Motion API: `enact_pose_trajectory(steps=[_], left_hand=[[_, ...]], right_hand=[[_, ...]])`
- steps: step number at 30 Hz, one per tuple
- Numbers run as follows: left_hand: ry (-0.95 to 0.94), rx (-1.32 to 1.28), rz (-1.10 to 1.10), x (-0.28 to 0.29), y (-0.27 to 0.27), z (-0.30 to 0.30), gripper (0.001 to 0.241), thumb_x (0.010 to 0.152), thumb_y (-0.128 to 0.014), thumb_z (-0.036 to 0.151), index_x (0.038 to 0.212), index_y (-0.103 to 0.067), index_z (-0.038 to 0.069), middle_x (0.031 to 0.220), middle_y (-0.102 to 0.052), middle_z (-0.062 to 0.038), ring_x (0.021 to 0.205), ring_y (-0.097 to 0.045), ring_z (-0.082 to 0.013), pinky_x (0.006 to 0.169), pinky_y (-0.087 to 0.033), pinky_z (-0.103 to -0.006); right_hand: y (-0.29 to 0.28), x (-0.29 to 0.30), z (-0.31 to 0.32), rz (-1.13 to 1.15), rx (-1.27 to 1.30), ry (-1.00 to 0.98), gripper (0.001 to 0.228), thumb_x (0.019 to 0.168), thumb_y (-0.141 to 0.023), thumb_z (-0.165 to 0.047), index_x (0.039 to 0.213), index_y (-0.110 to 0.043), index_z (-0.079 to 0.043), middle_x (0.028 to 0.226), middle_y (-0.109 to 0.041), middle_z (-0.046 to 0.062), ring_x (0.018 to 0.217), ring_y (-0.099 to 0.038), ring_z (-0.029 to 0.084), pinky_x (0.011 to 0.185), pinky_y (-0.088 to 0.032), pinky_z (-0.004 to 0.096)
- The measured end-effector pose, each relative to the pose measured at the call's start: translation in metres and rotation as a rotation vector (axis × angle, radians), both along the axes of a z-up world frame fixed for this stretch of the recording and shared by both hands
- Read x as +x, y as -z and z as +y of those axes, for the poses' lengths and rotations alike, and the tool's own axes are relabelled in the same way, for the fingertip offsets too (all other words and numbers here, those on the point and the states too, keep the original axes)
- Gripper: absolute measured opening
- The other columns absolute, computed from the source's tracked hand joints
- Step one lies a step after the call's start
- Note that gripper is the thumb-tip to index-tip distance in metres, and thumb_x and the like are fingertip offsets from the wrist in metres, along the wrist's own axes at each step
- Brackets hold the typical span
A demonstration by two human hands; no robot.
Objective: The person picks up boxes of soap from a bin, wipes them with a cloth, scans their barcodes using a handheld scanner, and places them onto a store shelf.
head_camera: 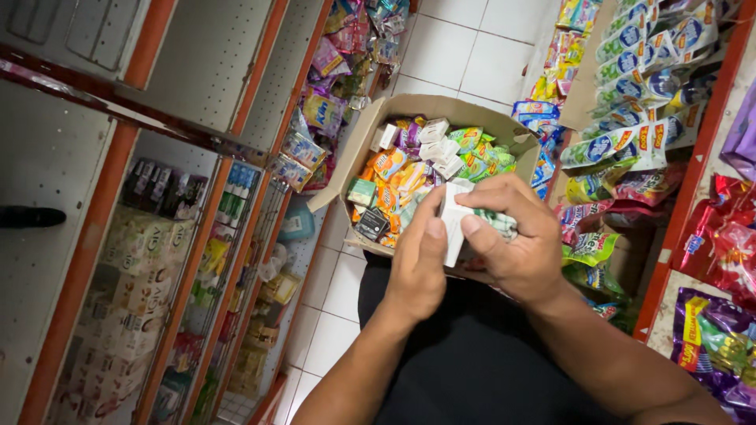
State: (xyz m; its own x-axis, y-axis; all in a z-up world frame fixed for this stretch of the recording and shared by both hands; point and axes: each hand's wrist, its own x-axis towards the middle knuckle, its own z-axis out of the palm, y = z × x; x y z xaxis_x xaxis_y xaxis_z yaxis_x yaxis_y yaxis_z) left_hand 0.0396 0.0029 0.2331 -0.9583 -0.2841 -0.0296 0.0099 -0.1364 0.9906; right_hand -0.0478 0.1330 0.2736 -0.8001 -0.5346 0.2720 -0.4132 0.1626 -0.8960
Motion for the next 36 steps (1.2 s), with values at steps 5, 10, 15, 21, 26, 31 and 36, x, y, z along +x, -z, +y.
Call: enact_pose_trajectory(steps=[5,10,15,21,26,31,36], left_hand=[[-0.043,-0.153,-0.004,0.0,-0.005,0.002,0.071,0.112,-0.032,0.048,0.153,-0.039,-0.009,0.147,-0.055,-0.029,0.139,-0.055,-0.0383,0.119,-0.039,-0.0423],[-0.061,-0.207,0.028,0.0,-0.007,0.003,0.071,0.113,-0.031,0.049,0.153,-0.037,-0.011,0.148,-0.054,-0.031,0.14,-0.055,-0.0404,0.12,-0.039,-0.0436],[-0.055,-0.131,0.053,-0.006,-0.006,0.004,0.073,0.113,-0.031,0.049,0.153,-0.035,-0.011,0.148,-0.052,-0.03,0.141,-0.052,-0.04,0.121,-0.037,-0.0426],[-0.138,-0.249,0.065,-0.017,-0.001,0.005,0.075,0.113,-0.033,0.051,0.154,-0.032,-0.012,0.151,-0.046,-0.031,0.143,-0.048,-0.0413,0.123,-0.033,-0.0444],[-0.193,-0.368,0.081,-0.021,0.007,0.017,0.076,0.114,-0.033,0.051,0.154,-0.03,-0.013,0.15,-0.045,-0.033,0.14,-0.048,-0.0436,0.121,-0.036,-0.0468],[-0.25,-0.368,0.092,-0.026,0.017,0.019,0.077,0.113,-0.032,0.052,0.155,-0.028,-0.013,0.148,-0.045,-0.033,0.137,-0.049,-0.0448,0.12,-0.037,-0.0472],[-0.249,-0.324,0.1,-0.027,0.021,0.021,0.078,0.113,-0.034,0.052,0.155,-0.024,-0.013,0.148,-0.045,-0.034,0.137,-0.05,-0.0458,0.119,-0.037,-0.0475]], right_hand=[[0.005,0.003,0.0,-0.045,-0.069,0.024,0.022,0.098,-0.064,-0.016,0.109,-0.071,0.002,0.102,-0.066,0.011,0.094,-0.063,0.019,0.088,-0.051,0.031],[0.016,0.004,0.006,-0.054,-0.114,0.02,0.023,0.099,-0.061,-0.016,0.11,-0.071,0.002,0.104,-0.065,0.012,0.093,-0.062,0.018,0.086,-0.05,0.03],[0.029,-0.001,0.006,-0.446,-0.36,0.049,0.027,0.099,-0.059,-0.017,0.112,-0.072,0.003,0.105,-0.066,0.014,0.091,-0.061,0.02,0.087,-0.049,0.032],[0.021,-0.015,0.007,-0.541,-0.517,0.067,0.027,0.101,-0.066,-0.019,0.119,-0.07,0.002,0.11,-0.063,0.013,0.099,-0.061,0.023,0.092,-0.051,0.035],[0.03,-0.007,0.001,-0.073,-0.151,0.075,0.024,0.107,-0.065,-0.018,0.115,-0.071,0.004,0.112,-0.061,0.01,0.105,-0.06,0.024,0.096,-0.049,0.033],[0.046,-0.005,-0.012,0.008,-0.093,0.19,0.025,0.111,-0.059,-0.023,0.108,-0.069,0.001,0.111,-0.067,0.007,0.107,-0.065,0.017,0.099,-0.052,0.032],[0.049,-0.013,-0.013,-0.421,-0.301,0.122,0.037,0.109,-0.055,-0.032,0.111,-0.067,0.003,0.117,-0.064,0.01,0.111,-0.059,0.019,0.101,-0.047,0.032]])
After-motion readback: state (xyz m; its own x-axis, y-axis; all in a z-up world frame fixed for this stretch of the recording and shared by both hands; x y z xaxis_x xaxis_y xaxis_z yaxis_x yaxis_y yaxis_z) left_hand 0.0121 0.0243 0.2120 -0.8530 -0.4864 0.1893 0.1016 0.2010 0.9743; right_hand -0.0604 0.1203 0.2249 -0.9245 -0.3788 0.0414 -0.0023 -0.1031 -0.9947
